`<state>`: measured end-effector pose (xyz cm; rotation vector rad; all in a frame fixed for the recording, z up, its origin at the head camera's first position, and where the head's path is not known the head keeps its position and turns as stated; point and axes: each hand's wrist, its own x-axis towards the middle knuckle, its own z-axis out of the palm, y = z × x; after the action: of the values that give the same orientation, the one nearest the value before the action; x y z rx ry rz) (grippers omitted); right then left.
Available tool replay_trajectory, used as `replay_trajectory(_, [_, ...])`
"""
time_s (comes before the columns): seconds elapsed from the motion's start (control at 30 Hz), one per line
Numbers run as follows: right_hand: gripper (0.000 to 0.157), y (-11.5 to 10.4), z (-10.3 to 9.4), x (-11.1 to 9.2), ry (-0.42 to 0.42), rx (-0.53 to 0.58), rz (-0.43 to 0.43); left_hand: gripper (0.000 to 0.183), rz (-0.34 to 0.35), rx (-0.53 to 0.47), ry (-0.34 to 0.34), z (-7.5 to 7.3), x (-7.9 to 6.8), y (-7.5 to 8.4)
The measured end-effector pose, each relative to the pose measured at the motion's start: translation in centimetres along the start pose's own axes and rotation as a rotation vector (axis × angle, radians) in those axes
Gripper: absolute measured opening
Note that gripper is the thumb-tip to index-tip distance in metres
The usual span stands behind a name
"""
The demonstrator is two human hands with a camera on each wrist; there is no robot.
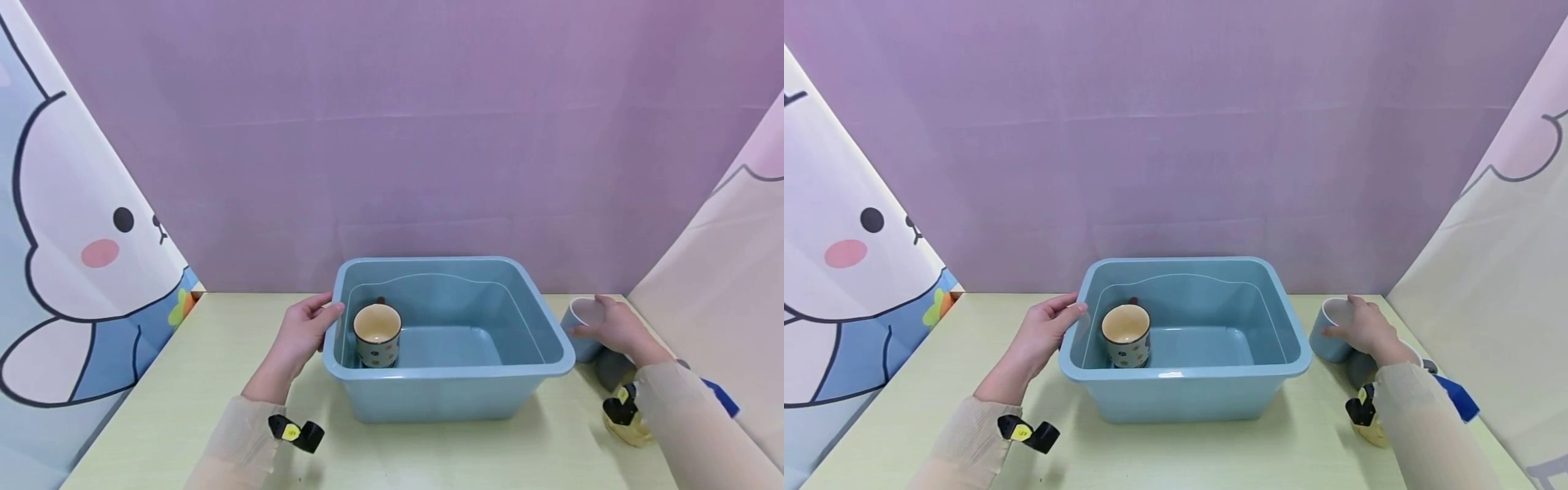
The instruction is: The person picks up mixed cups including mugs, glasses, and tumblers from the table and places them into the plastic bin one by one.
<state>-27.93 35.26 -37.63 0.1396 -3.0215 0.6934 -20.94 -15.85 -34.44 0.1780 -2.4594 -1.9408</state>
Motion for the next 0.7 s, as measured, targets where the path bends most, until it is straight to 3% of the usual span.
replay_trajectory(0.7, [0.102, 0.04, -0.21, 0.08, 0.021, -0.011, -0.068, 0.045, 0.019, 0.01, -0.011, -0.07, 0.05, -0.23])
